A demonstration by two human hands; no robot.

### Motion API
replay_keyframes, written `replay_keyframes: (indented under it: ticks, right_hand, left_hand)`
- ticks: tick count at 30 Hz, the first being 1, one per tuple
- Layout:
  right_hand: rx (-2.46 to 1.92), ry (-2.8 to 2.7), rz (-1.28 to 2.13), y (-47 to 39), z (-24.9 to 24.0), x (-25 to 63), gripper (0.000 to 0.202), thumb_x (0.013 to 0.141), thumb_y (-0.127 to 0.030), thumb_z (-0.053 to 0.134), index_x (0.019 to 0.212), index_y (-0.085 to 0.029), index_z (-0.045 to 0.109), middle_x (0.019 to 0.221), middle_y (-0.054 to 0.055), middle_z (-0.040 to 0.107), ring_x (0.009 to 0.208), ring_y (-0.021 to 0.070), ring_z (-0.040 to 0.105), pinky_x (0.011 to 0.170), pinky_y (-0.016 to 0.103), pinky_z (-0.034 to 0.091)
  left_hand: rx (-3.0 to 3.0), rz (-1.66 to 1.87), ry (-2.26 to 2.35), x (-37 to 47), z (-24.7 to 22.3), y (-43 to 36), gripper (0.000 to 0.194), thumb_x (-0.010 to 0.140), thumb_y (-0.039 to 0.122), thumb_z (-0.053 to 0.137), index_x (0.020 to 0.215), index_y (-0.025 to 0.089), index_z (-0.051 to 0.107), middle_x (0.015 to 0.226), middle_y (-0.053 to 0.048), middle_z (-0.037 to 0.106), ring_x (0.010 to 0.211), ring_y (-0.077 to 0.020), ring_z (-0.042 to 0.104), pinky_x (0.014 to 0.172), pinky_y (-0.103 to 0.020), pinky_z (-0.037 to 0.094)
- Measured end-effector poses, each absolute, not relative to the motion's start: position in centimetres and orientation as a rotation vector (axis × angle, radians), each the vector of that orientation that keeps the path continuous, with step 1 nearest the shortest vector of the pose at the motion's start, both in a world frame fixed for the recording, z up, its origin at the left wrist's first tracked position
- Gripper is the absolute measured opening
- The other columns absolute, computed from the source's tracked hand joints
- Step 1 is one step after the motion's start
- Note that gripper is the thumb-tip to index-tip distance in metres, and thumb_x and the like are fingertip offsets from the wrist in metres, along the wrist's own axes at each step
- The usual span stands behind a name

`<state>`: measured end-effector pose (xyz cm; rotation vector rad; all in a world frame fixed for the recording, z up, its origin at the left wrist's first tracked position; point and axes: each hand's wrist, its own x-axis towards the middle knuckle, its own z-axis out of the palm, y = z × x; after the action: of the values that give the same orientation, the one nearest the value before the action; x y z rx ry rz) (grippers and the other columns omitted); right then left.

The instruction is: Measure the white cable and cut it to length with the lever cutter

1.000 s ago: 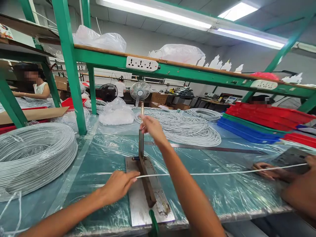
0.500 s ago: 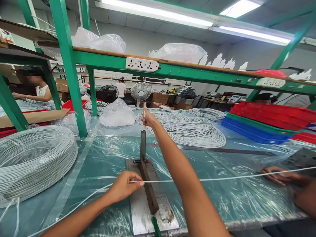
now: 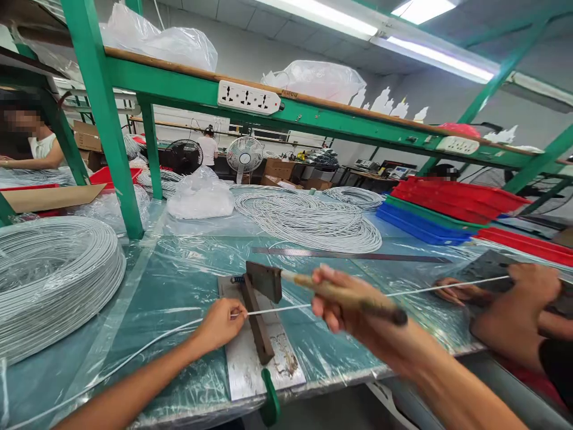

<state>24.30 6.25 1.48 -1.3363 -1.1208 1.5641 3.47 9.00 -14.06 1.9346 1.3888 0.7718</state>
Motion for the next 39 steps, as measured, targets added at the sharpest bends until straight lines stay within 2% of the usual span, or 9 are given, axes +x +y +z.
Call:
replay_keyframes:
  ticks: [2, 4, 8, 10, 14, 21, 30, 35, 39]
  right_hand:
    - [-1.393, -1.111, 1.588, 4.0, 0.3, 24.7, 0.033, 0.064, -0.045, 0.074, 0.073, -0.019, 0.056, 0.056, 0.001, 0.057, 0.039, 0.0065, 0.045, 0.039, 0.015, 0.039]
    - [-1.442, -1.073, 1.578, 2.5, -0.2, 24.7, 0.039, 0.06, -0.046, 0.076, 0.083, -0.018, 0.062, 0.059, 0.001, 0.057, 0.041, 0.0064, 0.044, 0.041, 0.016, 0.041]
    - [-1.471, -1.0, 1.603, 1.4, 0.0, 24.3, 0.068, 0.061, -0.042, 0.075, 0.122, -0.02, 0.052, 0.06, 0.0, 0.058, 0.04, 0.0071, 0.042, 0.04, 0.016, 0.039]
    - [-1.465, -0.991, 1.64, 1.4, 0.1, 24.3, 0.073, 0.063, -0.038, 0.073, 0.128, -0.018, 0.047, 0.06, 0.0, 0.058, 0.039, 0.0067, 0.042, 0.04, 0.015, 0.039]
    - [-1.475, -1.03, 1.696, 1.7, -0.8, 24.8, 0.069, 0.069, -0.034, 0.066, 0.131, -0.014, 0.042, 0.059, 0.0, 0.059, 0.036, 0.0056, 0.043, 0.038, 0.013, 0.038]
    - [-1.516, -1.083, 1.816, 1.6, -3.1, 25.7, 0.057, 0.068, -0.032, 0.058, 0.118, -0.008, 0.046, 0.052, 0.0, 0.059, 0.034, 0.0066, 0.049, 0.035, 0.012, 0.036]
    - [-1.528, -0.988, 1.964, 2.6, -4.4, 24.8, 0.047, 0.056, -0.022, 0.046, 0.103, -0.018, 0.043, 0.05, -0.007, 0.047, 0.025, 0.007, 0.038, 0.026, 0.016, 0.031]
    - [-1.605, -0.845, 1.993, 2.1, -5.1, 24.7, 0.04, 0.059, -0.022, 0.046, 0.099, -0.023, 0.04, 0.048, -0.01, 0.039, 0.022, 0.0039, 0.026, 0.024, 0.014, 0.023]
    - [-1.683, -0.918, 1.906, 1.3, -6.1, 24.3, 0.034, 0.067, -0.035, 0.054, 0.096, -0.022, 0.042, 0.044, -0.012, 0.035, 0.022, 0.0026, 0.02, 0.024, 0.014, 0.015]
  left_hand:
    - [1.925, 0.774, 1.359, 3.5, -14.0, 9.1, 0.026, 0.083, 0.033, 0.05, 0.085, 0.018, 0.071, 0.079, -0.004, 0.071, 0.073, -0.0181, 0.063, 0.059, -0.023, 0.038]
    - [1.969, 0.733, 1.374, 3.6, -13.7, 9.0, 0.028, 0.084, 0.039, 0.05, 0.086, 0.02, 0.071, 0.08, -0.005, 0.071, 0.076, -0.0197, 0.064, 0.062, -0.025, 0.039]
    - [2.078, 0.645, 1.449, 4.1, -13.1, 8.5, 0.024, 0.085, 0.021, 0.047, 0.083, 0.013, 0.069, 0.084, -0.014, 0.069, 0.083, -0.0272, 0.063, 0.069, -0.031, 0.039]
    - [2.071, 0.647, 1.448, 4.3, -13.1, 8.3, 0.023, 0.083, 0.014, 0.045, 0.082, 0.011, 0.068, 0.086, -0.016, 0.068, 0.083, -0.028, 0.062, 0.069, -0.032, 0.039]
    - [1.956, 0.715, 1.408, 4.4, -13.9, 8.8, 0.019, 0.08, 0.013, 0.047, 0.079, 0.014, 0.066, 0.076, -0.007, 0.067, 0.072, -0.0193, 0.06, 0.061, -0.025, 0.036]
    - [1.717, 0.871, 1.381, 5.0, -16.0, 10.4, 0.032, 0.074, 0.039, 0.06, 0.055, 0.015, 0.053, 0.055, 0.003, 0.05, 0.057, -0.0117, 0.046, 0.051, -0.022, 0.025]
    - [1.562, 0.923, 1.391, 5.9, -16.8, 11.5, 0.031, 0.065, 0.032, 0.065, 0.048, 0.017, 0.044, 0.046, 0.006, 0.039, 0.048, -0.0087, 0.036, 0.047, -0.022, 0.019]
    - [1.513, 0.932, 1.34, 6.0, -17.3, 12.0, 0.033, 0.063, 0.035, 0.066, 0.047, 0.017, 0.044, 0.045, 0.007, 0.038, 0.047, -0.008, 0.036, 0.046, -0.021, 0.02]
    - [1.481, 0.942, 1.302, 6.1, -17.7, 12.3, 0.035, 0.062, 0.036, 0.067, 0.046, 0.017, 0.043, 0.044, 0.007, 0.037, 0.047, -0.0078, 0.035, 0.046, -0.02, 0.02]
